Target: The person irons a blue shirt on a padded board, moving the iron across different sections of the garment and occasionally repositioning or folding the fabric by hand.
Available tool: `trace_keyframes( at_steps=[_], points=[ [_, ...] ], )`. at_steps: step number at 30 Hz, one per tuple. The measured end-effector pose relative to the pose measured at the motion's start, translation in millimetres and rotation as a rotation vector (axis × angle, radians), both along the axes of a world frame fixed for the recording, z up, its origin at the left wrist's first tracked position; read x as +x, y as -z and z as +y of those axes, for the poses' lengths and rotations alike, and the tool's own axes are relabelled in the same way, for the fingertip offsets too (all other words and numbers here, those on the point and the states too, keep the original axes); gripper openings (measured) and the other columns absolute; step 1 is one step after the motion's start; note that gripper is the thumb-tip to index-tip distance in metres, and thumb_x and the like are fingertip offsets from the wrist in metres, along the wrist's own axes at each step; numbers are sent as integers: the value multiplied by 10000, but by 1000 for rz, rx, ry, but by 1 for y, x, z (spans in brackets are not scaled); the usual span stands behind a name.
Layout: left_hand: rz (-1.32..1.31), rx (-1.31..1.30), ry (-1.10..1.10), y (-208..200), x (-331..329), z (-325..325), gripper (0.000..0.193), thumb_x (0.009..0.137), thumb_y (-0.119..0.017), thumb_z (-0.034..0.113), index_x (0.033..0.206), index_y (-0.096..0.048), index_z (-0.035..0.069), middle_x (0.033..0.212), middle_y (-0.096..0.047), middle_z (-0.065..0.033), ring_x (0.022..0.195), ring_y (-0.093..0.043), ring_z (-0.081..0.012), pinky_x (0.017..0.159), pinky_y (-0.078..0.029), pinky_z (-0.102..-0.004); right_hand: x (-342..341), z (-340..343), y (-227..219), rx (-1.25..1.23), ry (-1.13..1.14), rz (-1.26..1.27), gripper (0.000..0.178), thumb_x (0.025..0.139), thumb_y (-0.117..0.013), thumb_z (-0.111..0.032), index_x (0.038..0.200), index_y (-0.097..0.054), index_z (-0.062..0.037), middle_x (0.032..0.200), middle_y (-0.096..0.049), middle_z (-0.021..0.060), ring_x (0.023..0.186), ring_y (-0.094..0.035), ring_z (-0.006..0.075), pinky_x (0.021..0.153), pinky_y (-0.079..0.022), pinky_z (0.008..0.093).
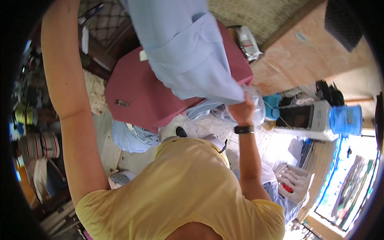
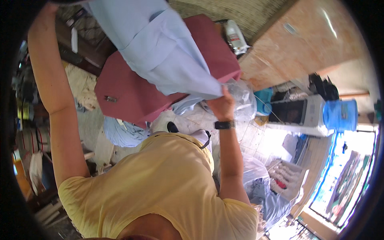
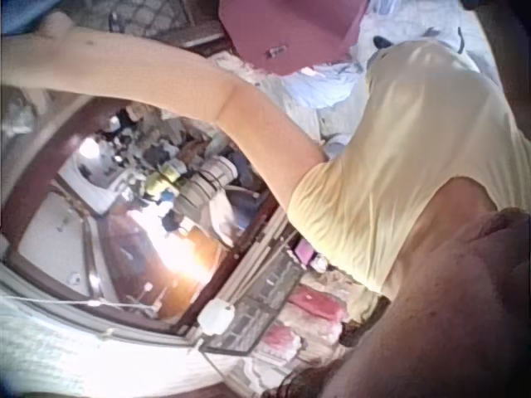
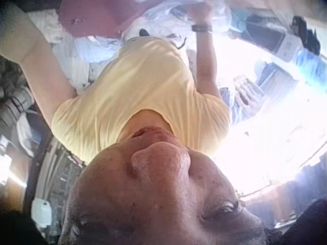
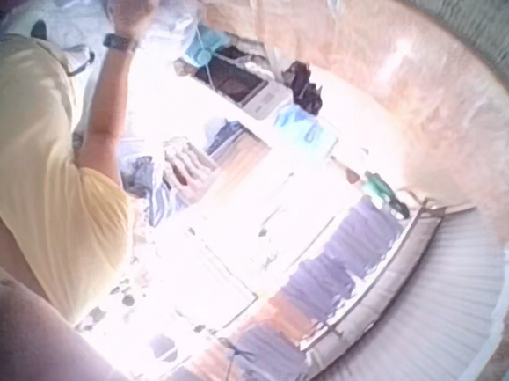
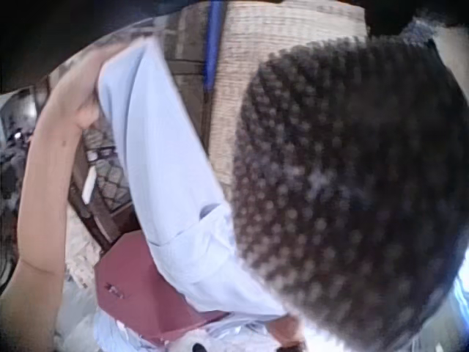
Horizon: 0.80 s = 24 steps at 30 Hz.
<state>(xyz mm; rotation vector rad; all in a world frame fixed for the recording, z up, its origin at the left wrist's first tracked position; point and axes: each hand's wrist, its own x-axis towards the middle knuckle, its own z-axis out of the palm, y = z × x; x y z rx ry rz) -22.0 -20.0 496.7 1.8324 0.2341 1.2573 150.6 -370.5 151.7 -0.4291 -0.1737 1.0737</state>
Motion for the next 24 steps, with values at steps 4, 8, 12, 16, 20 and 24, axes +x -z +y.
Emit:
trace_keyframes(
  at_steps=[4,8,12,16,20,24],
  points=[
    [17,-34,71,8,62,-26,121,977,-583,163,1016,-650,69,848,-603,35,767,-574,-69,696,-468,-218,56,-132,-50,-21,367,-184,449,1005,-505,-356,1297,-541,-17,1367,-561,131,1279,-502,285,1112,-333,456],
    [74,-178,240,38,134,-75,107,984,-582,163,1000,-647,80,809,-584,59,739,-556,-50,675,-453,-199,85,-268,-88,34,646,-339,356,1032,-491,-292,1227,-588,-11,1283,-619,125,1200,-565,241,1072,-376,422],
    [251,-396,588,86,213,-125,192,981,-577,118,1153,-637,59,927,-639,29,842,-598,-52,745,-493,-207,99,-384,-134,-249,989,-453,322,1021,-520,-242,1215,-588,6,1240,-635,122,1176,-578,234,1044,-410,398],
    [342,-338,918,104,289,-215,239,932,-646,86,1170,-647,60,890,-667,15,808,-633,-83,738,-523,-234,108,-479,-180,-558,1161,-500,345,1015,-543,-245,1228,-573,25,1213,-634,126,1123,-595,218,1000,-452,364],
    [451,2,758,115,366,-299,215,912,-684,112,1123,-673,76,875,-679,15,778,-633,-84,720,-524,-236,120,-573,-204,-820,1336,-619,303,963,-641,-239,1126,-604,14,1074,-662,98,1000,-631,192,916,-484,347],
    [439,218,871,136,480,-369,231,889,-728,165,1097,-685,76,886,-683,12,765,-626,-75,692,-515,-237,116,-675,-198,-1038,1824,-540,347,859,-775,-167,1066,-586,39,983,-643,105,886,-626,166,794,-509,293]
  ],
)
